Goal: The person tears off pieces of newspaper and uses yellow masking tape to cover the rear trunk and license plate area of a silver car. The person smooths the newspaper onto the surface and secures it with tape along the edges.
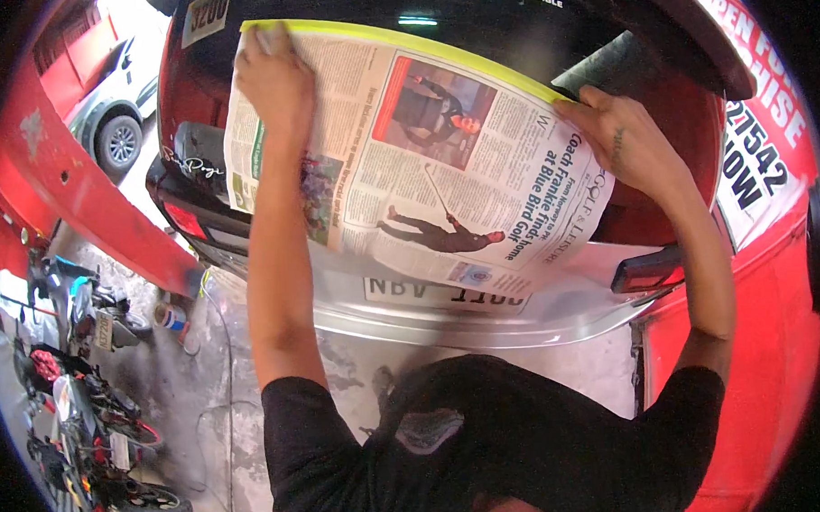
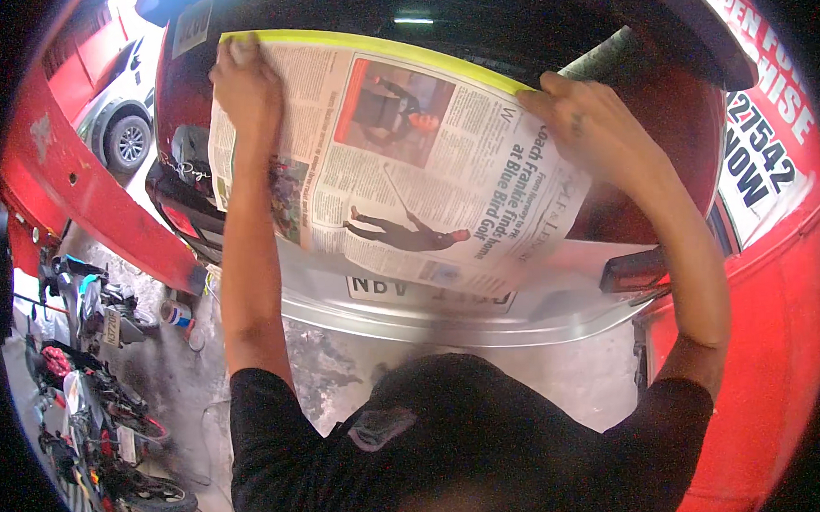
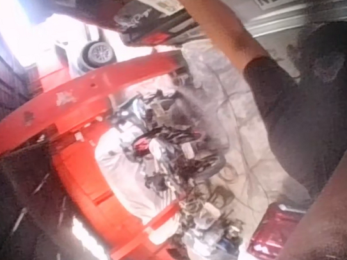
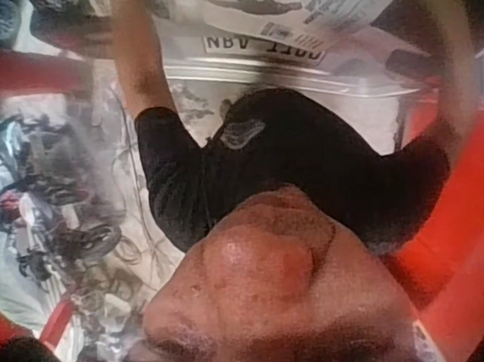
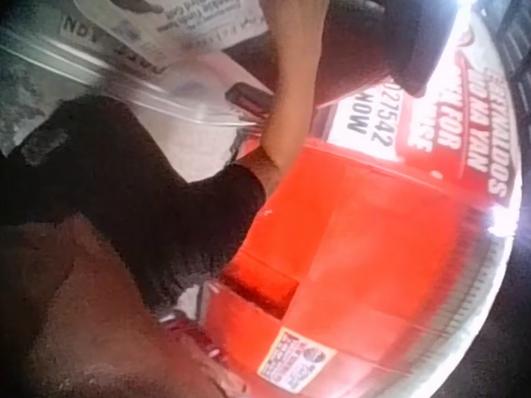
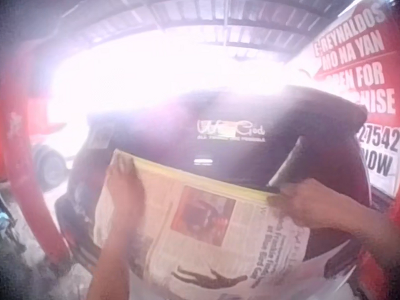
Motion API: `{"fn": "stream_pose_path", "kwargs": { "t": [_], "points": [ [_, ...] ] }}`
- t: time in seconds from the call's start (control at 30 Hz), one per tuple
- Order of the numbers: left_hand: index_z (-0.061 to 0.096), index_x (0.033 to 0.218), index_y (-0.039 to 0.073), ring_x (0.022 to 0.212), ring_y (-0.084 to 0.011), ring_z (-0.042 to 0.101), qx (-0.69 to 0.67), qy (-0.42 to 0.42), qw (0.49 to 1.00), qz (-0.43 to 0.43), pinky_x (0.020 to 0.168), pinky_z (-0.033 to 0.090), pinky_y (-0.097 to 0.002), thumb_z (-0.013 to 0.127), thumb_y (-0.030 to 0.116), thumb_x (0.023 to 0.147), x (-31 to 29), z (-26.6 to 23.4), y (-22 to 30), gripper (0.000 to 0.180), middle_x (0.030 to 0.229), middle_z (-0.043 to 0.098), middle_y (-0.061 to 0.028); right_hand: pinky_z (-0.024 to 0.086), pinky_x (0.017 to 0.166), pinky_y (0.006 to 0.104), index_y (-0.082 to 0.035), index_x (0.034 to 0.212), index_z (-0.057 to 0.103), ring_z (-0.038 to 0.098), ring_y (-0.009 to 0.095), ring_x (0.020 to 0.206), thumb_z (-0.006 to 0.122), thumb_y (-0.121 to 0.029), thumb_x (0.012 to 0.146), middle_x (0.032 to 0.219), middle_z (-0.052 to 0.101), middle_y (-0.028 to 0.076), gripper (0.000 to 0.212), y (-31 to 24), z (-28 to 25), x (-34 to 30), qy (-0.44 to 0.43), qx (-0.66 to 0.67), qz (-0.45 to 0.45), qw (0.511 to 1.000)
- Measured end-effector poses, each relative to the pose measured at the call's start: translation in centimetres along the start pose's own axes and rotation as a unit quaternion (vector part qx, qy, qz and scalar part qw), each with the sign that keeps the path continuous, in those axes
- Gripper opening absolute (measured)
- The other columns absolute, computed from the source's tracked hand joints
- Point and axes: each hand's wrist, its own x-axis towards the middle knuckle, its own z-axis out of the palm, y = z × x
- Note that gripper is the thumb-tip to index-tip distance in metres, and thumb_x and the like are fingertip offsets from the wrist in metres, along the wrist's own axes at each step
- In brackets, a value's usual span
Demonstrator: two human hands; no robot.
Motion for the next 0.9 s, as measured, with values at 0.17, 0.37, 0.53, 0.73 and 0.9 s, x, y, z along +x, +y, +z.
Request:
{"fn": "stream_pose_path", "kwargs": {
  "t": [0.17, 0.37, 0.53, 0.73, 0.9],
  "points": [
    [0.062, 0.141, 0.015, 0.133, -0.0428, 0.048, -0.134, -0.070, 0.986, 0.068, 0.110, 0.035, -0.0634, 0.060, 0.023, 0.094, -3.0, -4.4, 8.6, 0.048, 0.148, 0.050, -0.0206, 0.056, 0.072, 0.0467, 0.000, 0.119, 0.070, 0.068, 0.039, 0.080, 0.062, -0.004, 0.083, 0.092, 0.062, 0.020, 0.037, 0.1, 0.3, -0.2, 0.020, -0.005, -0.001, 1.000],
    [0.059, 0.145, 0.017, 0.143, -0.0426, 0.039, -0.171, -0.101, 0.976, 0.084, 0.111, 0.025, -0.0755, 0.052, 0.034, 0.103, -4.5, -4.6, 10.8, 0.046, 0.151, 0.047, -0.0213, 0.051, 0.075, 0.0443, -0.002, 0.125, 0.069, 0.064, 0.035, 0.083, 0.061, -0.010, 0.095, 0.088, 0.059, 0.017, 0.032, 2.9, 0.6, -2.7, 0.107, 0.120, -0.025, 0.987],
    [0.056, 0.148, 0.020, 0.140, -0.0397, 0.044, -0.141, -0.098, 0.979, 0.111, 0.112, 0.030, -0.0678, 0.053, 0.031, 0.105, -4.5, -5.1, 10.6, 0.045, 0.152, 0.046, -0.0186, 0.043, 0.072, 0.0393, -0.002, 0.134, 0.065, 0.052, 0.028, 0.076, 0.059, -0.014, 0.100, 0.081, 0.046, 0.014, 0.037, 3.9, -4.0, -9.0, 0.073, 0.174, 0.046, 0.981],
    [0.059, 0.144, 0.015, 0.140, -0.0421, 0.042, -0.162, -0.096, 0.977, 0.104, 0.109, 0.030, -0.0727, 0.056, 0.027, 0.102, -4.0, -5.1, 11.3, 0.044, 0.150, 0.047, -0.0196, 0.042, 0.067, 0.0371, -0.010, 0.136, 0.067, 0.051, 0.027, 0.073, 0.062, 0.002, 0.089, 0.082, 0.044, 0.012, 0.048, 5.0, -1.5, -14.7, 0.027, 0.137, 0.103, 0.985],
    [0.063, 0.137, 0.009, 0.132, -0.0414, 0.049, -0.168, -0.077, 0.974, 0.133, 0.107, 0.038, -0.0594, 0.059, 0.024, 0.099, -3.8, -5.2, 12.6, 0.041, 0.143, 0.053, -0.0215, 0.047, 0.066, 0.0440, -0.009, 0.133, 0.068, 0.058, 0.036, 0.074, 0.063, 0.012, 0.076, 0.088, 0.054, 0.019, 0.061, 5.4, 1.0, -13.9, 0.023, 0.058, 0.084, 0.995]
  ]
}}
